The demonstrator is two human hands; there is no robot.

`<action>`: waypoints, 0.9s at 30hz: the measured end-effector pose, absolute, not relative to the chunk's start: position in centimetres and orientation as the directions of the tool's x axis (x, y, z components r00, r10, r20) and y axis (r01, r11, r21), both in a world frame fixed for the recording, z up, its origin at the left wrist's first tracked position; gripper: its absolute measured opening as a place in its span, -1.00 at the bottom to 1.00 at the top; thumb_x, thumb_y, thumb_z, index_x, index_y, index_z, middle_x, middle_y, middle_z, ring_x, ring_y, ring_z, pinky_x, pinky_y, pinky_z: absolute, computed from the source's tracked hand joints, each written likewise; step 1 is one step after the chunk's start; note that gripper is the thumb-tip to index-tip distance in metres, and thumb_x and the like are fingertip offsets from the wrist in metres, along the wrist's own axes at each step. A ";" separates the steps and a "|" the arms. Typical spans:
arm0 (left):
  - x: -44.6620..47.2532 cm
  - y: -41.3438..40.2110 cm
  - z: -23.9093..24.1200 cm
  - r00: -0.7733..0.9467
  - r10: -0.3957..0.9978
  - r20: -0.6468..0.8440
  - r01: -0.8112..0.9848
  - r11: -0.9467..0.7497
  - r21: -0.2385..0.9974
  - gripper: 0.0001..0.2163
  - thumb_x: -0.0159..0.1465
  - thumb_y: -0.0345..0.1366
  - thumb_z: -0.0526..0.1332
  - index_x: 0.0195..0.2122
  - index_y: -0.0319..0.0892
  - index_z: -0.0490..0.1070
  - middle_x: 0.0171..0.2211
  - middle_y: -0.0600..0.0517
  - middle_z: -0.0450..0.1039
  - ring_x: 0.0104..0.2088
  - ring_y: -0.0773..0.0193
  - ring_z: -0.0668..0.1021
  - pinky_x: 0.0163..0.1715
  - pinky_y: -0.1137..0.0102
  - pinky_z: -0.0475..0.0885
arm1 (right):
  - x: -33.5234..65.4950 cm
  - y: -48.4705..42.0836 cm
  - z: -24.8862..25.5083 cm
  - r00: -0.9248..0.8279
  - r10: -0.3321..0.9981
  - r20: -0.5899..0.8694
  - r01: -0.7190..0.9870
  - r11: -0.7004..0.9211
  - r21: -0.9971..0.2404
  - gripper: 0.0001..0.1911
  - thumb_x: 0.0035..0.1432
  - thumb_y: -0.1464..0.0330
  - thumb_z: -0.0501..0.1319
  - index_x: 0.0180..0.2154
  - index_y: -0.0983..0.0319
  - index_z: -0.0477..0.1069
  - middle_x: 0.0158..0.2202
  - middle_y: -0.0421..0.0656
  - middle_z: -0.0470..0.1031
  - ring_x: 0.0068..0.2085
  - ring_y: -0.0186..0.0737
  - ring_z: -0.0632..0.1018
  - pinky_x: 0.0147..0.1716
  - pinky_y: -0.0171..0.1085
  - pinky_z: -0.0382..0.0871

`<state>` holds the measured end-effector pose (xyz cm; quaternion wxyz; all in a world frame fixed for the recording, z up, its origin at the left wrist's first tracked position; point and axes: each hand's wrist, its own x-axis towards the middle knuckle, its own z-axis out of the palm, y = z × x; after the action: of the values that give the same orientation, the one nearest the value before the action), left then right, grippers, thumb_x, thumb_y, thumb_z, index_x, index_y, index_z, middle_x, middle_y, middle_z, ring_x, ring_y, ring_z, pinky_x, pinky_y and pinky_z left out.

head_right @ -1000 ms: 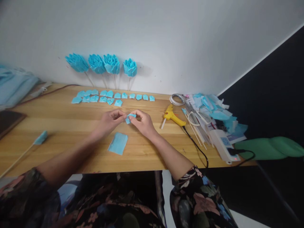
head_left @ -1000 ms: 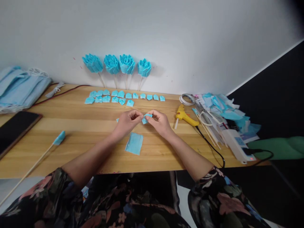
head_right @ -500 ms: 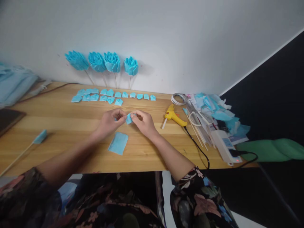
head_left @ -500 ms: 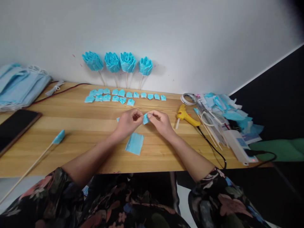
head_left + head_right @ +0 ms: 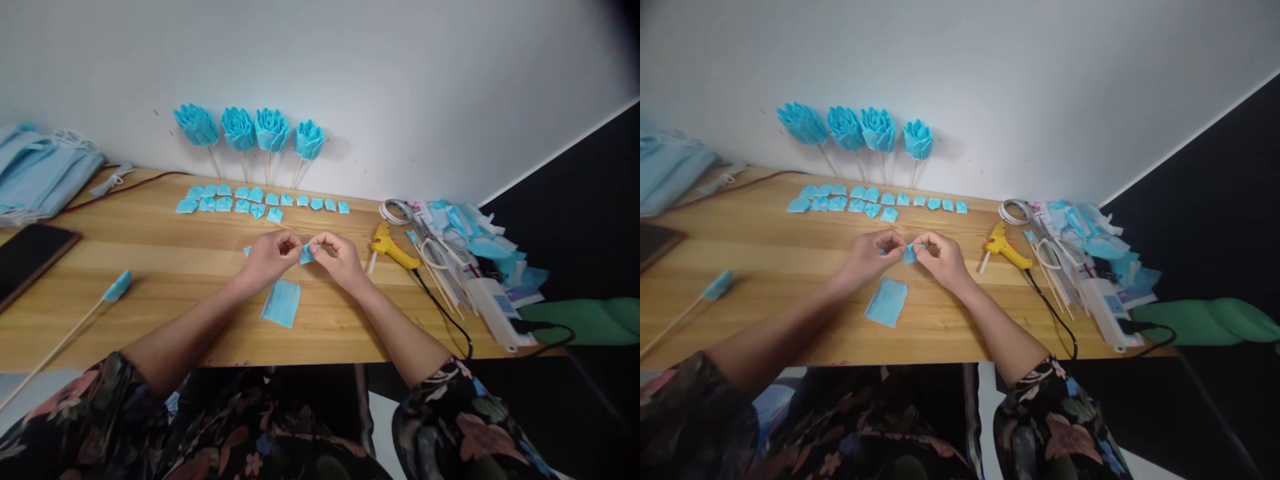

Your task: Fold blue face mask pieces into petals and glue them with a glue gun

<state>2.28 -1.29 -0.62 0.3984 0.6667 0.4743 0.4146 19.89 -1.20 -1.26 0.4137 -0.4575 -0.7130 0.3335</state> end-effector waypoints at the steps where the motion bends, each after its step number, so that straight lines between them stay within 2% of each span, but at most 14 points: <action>1: 2.3 -1.3 -0.6 0.209 0.962 0.175 0.311 -0.235 0.921 -0.92 0.09 -0.33 0.17 -0.52 -0.18 0.36 -0.54 0.09 0.41 -0.50 0.37 0.39 -0.48 0.46 0.24 | 19.9 -1.3 -1.2 -0.247 0.921 0.303 0.392 0.380 -0.838 -0.87 0.13 0.30 0.19 -0.41 0.21 0.43 -0.42 -0.21 0.52 -0.35 -0.28 0.48 -0.27 -0.29 0.34; 5: 2.3 -1.3 -0.6 0.205 0.967 0.154 0.313 -0.214 0.925 -0.90 0.11 -0.30 0.18 -0.52 -0.17 0.36 -0.55 0.10 0.39 -0.51 0.37 0.38 -0.48 0.45 0.24 | 19.7 -1.4 -0.9 -0.235 0.914 0.329 0.412 0.401 -0.818 -0.89 0.11 0.32 0.19 -0.42 0.21 0.42 -0.42 -0.21 0.52 -0.35 -0.26 0.49 -0.27 -0.28 0.34; 12: 1.7 -1.0 -0.7 0.220 0.970 0.100 0.133 -0.131 0.982 -0.73 0.24 -0.08 0.19 -0.43 -0.17 0.48 -0.46 0.04 0.51 -0.40 0.31 0.47 -0.35 0.41 0.36 | 20.0 -1.2 -1.2 -0.136 0.951 0.278 0.353 0.309 -0.883 -0.83 0.15 0.24 0.21 -0.38 0.22 0.44 -0.38 -0.19 0.54 -0.33 -0.27 0.50 -0.26 -0.29 0.33; 16: 1.8 -0.9 -0.9 0.239 0.969 0.068 0.107 -0.096 0.990 -0.81 0.15 -0.15 0.28 -0.41 -0.18 0.49 -0.44 0.05 0.52 -0.42 0.33 0.47 -0.39 0.43 0.34 | 20.0 -1.1 -1.3 -0.140 0.952 0.272 0.330 0.303 -0.894 -0.81 0.14 0.23 0.22 -0.37 0.22 0.46 -0.37 -0.19 0.55 -0.31 -0.26 0.51 -0.23 -0.28 0.35; 21: 2.0 -0.8 -1.2 0.216 0.974 0.072 0.118 -0.099 0.988 -0.86 0.14 -0.23 0.26 -0.46 -0.19 0.46 -0.48 0.06 0.49 -0.47 0.37 0.44 -0.45 0.45 0.31 | 19.9 -1.1 -1.4 -0.194 0.953 0.231 0.275 0.279 -0.920 -0.77 0.19 0.19 0.20 -0.25 0.20 0.49 -0.28 -0.17 0.57 -0.25 -0.25 0.52 -0.21 -0.28 0.37; 27: 2.1 -0.9 -1.1 0.210 0.972 0.110 0.194 -0.151 0.969 -0.90 0.14 -0.29 0.23 -0.48 -0.19 0.44 -0.48 0.06 0.48 -0.47 0.36 0.43 -0.46 0.44 0.29 | 19.9 -1.1 -1.5 -0.223 0.944 0.244 0.335 0.309 -0.890 -0.84 0.14 0.25 0.23 -0.36 0.22 0.44 -0.35 -0.19 0.54 -0.31 -0.28 0.50 -0.25 -0.30 0.34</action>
<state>2.06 -0.91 -1.06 0.4578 0.6286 0.4634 0.4249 19.85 -1.08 -1.48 0.4184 -0.4618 -0.6926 0.3634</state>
